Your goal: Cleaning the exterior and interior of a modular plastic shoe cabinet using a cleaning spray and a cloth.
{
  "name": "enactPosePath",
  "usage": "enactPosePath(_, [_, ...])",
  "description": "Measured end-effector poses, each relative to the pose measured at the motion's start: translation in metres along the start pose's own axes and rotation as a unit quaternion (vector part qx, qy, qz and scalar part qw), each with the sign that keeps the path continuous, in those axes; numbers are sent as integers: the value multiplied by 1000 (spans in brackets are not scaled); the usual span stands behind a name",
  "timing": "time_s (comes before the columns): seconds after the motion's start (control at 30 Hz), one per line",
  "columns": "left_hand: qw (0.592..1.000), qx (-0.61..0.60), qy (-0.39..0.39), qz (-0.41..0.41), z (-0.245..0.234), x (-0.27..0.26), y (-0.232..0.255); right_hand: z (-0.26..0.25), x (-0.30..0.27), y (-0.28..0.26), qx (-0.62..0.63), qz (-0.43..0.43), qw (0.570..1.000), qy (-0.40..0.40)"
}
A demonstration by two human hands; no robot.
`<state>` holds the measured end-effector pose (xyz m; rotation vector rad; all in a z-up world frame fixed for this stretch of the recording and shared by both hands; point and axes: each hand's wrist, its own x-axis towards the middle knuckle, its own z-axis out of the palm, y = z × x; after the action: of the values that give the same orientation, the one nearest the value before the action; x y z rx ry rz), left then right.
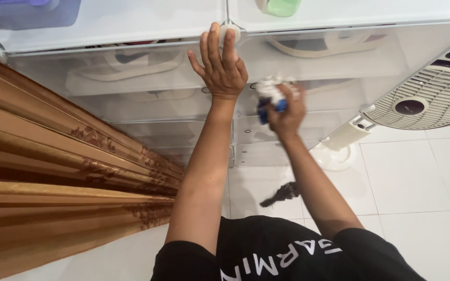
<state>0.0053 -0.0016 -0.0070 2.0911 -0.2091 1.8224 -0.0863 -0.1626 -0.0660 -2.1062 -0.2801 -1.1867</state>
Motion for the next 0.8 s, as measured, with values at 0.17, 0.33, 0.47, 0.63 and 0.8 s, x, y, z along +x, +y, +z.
enactPosePath(0.17, [1000,18,4,-1,0,1,1,-68,24,94,20,4,990,141])
enactPosePath(0.33, [1000,16,6,0,0,3,1,-106,46,139,-9,52,968,246])
enactPosePath(0.47, [1000,16,-7,-5,1,0,2,-78,60,106,35,78,953,291])
enactPosePath(0.63, [1000,22,-2,-4,-1,1,3,-21,60,6,149,116,952,241])
enactPosePath(0.8, [1000,9,-17,-20,-4,0,5,13,45,-60,65,-14,995,71])
